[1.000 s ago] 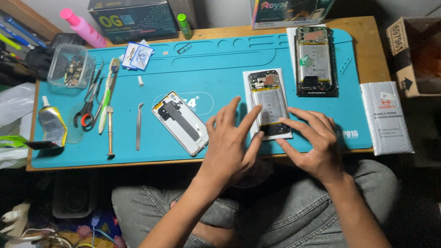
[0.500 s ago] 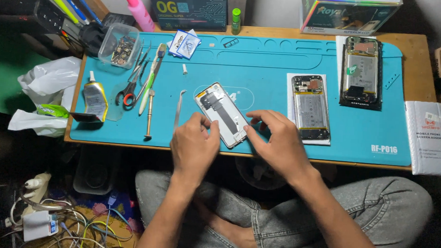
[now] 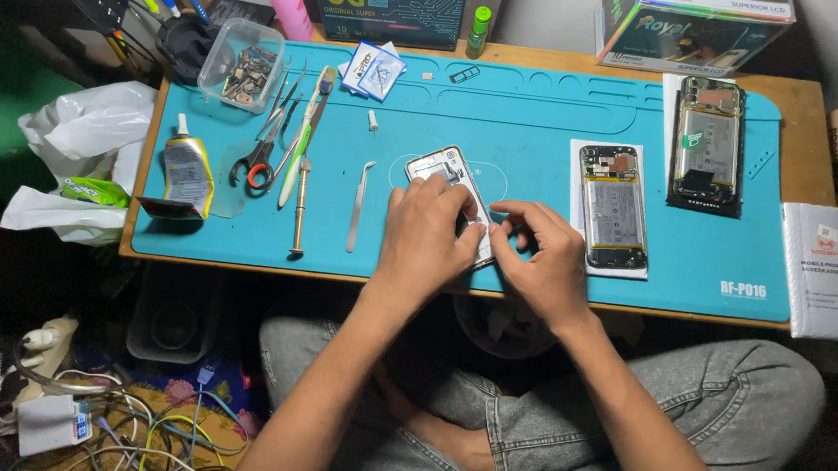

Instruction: Assembling the internal components of a smartphone, including the battery and motherboard, onto the frame.

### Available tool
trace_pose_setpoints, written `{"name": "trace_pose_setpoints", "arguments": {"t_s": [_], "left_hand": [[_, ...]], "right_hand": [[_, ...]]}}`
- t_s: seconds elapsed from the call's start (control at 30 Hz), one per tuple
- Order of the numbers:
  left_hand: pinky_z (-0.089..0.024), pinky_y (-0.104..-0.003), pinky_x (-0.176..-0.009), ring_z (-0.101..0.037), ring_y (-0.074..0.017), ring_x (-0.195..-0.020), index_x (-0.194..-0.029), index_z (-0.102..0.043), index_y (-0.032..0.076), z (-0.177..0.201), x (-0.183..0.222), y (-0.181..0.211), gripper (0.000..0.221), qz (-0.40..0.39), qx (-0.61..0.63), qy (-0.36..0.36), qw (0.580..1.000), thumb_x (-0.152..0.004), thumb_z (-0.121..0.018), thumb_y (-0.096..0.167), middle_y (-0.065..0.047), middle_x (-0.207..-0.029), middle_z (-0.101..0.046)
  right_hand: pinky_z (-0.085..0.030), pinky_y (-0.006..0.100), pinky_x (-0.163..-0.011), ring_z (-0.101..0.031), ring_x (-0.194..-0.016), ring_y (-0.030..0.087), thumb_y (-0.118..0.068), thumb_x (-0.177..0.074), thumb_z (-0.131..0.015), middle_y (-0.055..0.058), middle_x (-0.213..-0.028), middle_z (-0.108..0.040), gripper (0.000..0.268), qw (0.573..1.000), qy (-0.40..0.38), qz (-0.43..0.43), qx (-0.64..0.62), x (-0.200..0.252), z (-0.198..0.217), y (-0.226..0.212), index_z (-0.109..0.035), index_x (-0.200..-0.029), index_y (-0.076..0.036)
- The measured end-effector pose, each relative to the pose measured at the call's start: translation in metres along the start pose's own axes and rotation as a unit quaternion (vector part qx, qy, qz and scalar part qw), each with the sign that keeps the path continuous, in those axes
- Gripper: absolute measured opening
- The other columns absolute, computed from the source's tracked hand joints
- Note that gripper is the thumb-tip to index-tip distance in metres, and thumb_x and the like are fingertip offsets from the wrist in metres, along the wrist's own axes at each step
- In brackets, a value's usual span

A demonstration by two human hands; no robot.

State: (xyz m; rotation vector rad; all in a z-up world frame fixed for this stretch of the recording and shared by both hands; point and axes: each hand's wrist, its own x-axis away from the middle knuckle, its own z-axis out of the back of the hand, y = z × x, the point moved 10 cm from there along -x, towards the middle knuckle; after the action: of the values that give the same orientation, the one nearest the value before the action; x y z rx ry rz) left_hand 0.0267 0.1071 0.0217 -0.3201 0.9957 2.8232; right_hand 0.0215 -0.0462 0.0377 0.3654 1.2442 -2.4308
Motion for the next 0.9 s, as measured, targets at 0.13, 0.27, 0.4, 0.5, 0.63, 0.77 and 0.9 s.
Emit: {"name": "trace_pose_setpoints", "arguments": {"t_s": [0.13, 0.27, 0.4, 0.5, 0.63, 0.77, 0.9], "left_hand": [[-0.046, -0.044, -0.084, -0.068, -0.0328, -0.094, -0.082, -0.074, 0.014, -0.019, -0.004, -0.012, 0.014, 0.045, 0.007, -0.026, 0.999, -0.079, -0.084, 0.023, -0.005, -0.084, -0.063], [-0.048, -0.046, -0.083, -0.07, -0.0363, -0.092, -0.078, -0.072, 0.013, -0.02, -0.006, -0.025, 0.011, 0.102, 0.028, -0.006, 0.994, -0.083, -0.078, 0.02, -0.008, -0.081, -0.064], [-0.053, -0.046, -0.069, -0.074, -0.0385, -0.075, -0.083, -0.072, 0.006, 0.01, -0.001, -0.022, 0.007, 0.157, 0.12, 0.034, 0.98, -0.088, -0.075, 0.011, -0.012, -0.072, -0.071], [-0.053, -0.034, -0.062, -0.069, -0.0202, -0.062, -0.092, -0.073, 0.004, 0.031, -0.002, -0.021, 0.005, 0.153, 0.192, 0.12, 0.962, -0.087, -0.075, 0.003, -0.01, -0.07, -0.075], [-0.052, -0.027, -0.06, -0.065, -0.011, -0.061, -0.092, -0.071, 0.006, 0.032, -0.003, -0.014, 0.008, 0.168, 0.256, 0.147, 0.94, -0.086, -0.076, 0.005, -0.008, -0.071, -0.076], [-0.057, -0.033, -0.058, -0.07, -0.0189, -0.064, -0.096, -0.074, 0.007, 0.02, -0.013, 0.0, 0.011, 0.148, 0.24, 0.103, 0.954, -0.087, -0.079, 0.008, -0.012, -0.077, -0.078], [-0.062, -0.044, -0.067, -0.078, -0.0326, -0.076, -0.091, -0.08, 0.016, 0.003, -0.004, 0.004, 0.013, 0.112, 0.081, -0.067, 0.988, -0.08, -0.081, 0.022, -0.007, -0.076, -0.077]], "right_hand": [[-0.055, 0.033, -0.064, -0.063, -0.063, 0.02, -0.004, -0.092, -0.081, 0.005, -0.074, -0.072, 0.019, 1.0, 0.005, -0.001, -0.004, 0.001, 0.0, 0.003, -0.082, -0.11, -0.01], [-0.055, 0.034, -0.065, -0.063, -0.064, 0.021, -0.003, -0.092, -0.081, 0.005, -0.075, -0.072, 0.019, 1.0, 0.008, 0.012, -0.004, 0.001, 0.0, 0.0, -0.081, -0.11, -0.01], [-0.054, 0.033, -0.063, -0.063, -0.063, 0.02, -0.004, -0.093, -0.082, 0.005, -0.077, -0.073, 0.018, 1.0, 0.008, 0.015, -0.009, 0.003, -0.001, 0.005, -0.081, -0.111, -0.01], [-0.053, 0.032, -0.062, -0.062, -0.062, 0.02, -0.005, -0.095, -0.081, 0.006, -0.079, -0.074, 0.017, 0.999, 0.012, 0.016, -0.026, 0.003, -0.001, 0.009, -0.081, -0.112, -0.009], [-0.052, 0.032, -0.063, -0.064, -0.066, 0.019, -0.001, -0.102, -0.072, 0.007, -0.088, -0.074, 0.018, 0.998, 0.045, 0.017, -0.04, 0.002, 0.01, 0.0, -0.079, -0.117, -0.008], [-0.05, 0.033, -0.066, -0.058, -0.069, 0.019, -0.001, -0.11, -0.06, 0.012, -0.1, -0.071, 0.022, 0.993, 0.104, 0.013, -0.053, 0.005, 0.021, 0.001, -0.075, -0.126, -0.003], [-0.05, 0.032, -0.069, -0.059, -0.073, 0.021, 0.003, -0.109, -0.056, 0.011, -0.104, -0.07, 0.027, 0.992, 0.123, 0.005, -0.034, 0.006, 0.023, 0.004, -0.075, -0.125, -0.004]]}}
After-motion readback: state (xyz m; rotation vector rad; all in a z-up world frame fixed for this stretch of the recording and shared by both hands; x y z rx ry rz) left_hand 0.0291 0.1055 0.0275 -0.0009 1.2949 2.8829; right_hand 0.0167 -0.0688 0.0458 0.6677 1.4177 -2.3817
